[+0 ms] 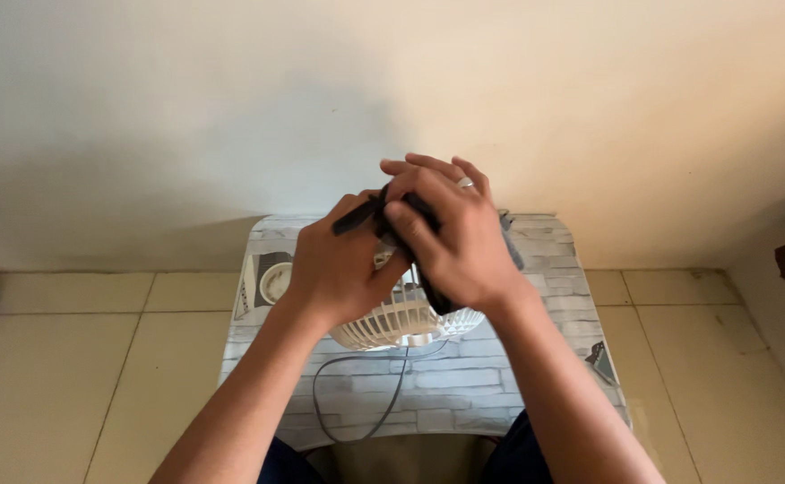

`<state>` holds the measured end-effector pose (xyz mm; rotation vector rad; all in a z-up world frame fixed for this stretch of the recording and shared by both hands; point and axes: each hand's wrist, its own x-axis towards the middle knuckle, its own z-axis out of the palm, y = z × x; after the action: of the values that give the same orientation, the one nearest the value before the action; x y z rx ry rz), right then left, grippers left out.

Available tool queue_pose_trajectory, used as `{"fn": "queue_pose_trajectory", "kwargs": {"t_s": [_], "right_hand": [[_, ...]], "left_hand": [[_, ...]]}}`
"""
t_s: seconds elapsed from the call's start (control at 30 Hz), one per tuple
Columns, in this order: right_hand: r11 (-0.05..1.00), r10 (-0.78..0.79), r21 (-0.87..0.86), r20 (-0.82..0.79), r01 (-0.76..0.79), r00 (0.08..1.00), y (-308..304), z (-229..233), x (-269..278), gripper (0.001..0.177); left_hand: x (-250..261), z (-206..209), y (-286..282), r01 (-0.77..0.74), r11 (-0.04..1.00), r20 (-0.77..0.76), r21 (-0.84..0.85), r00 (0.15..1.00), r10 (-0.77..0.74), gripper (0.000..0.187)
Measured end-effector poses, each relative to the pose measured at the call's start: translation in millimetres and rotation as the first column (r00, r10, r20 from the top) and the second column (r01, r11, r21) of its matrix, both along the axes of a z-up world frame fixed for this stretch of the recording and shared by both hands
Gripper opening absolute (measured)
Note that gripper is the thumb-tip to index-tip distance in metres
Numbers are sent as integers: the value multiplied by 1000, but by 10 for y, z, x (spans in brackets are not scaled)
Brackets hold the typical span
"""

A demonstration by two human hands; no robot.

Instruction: The person wipes the exterior housing and the front grille of a small yellow desk fan using a dark cloth held in their hands.

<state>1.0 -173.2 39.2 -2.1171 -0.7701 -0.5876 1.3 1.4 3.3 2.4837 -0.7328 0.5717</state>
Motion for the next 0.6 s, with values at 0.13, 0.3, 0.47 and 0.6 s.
{"fn": "queue_pose_trajectory", "kwargs": {"t_s": [0.13,0.3,0.47,0.6], "right_hand": [[985,-43,-159,157,68,987,-67,-26,-66,25],[987,-160,-36,-213,156,964,-301,-206,79,42],[937,-97,236,-532,257,841,-583,-616,366,43],[847,33,401,-696,350,717,-767,-928,528,45]], "left_hand": [[-12,-21,8,44,997,97,-69,995,-37,42],[-15,-32,10,61,995,111,-76,993,-52,41],[-7,-42,23,82,994,156,-77,985,-69,49],[-17,-37,25,76,994,157,-77,986,-64,47]]}}
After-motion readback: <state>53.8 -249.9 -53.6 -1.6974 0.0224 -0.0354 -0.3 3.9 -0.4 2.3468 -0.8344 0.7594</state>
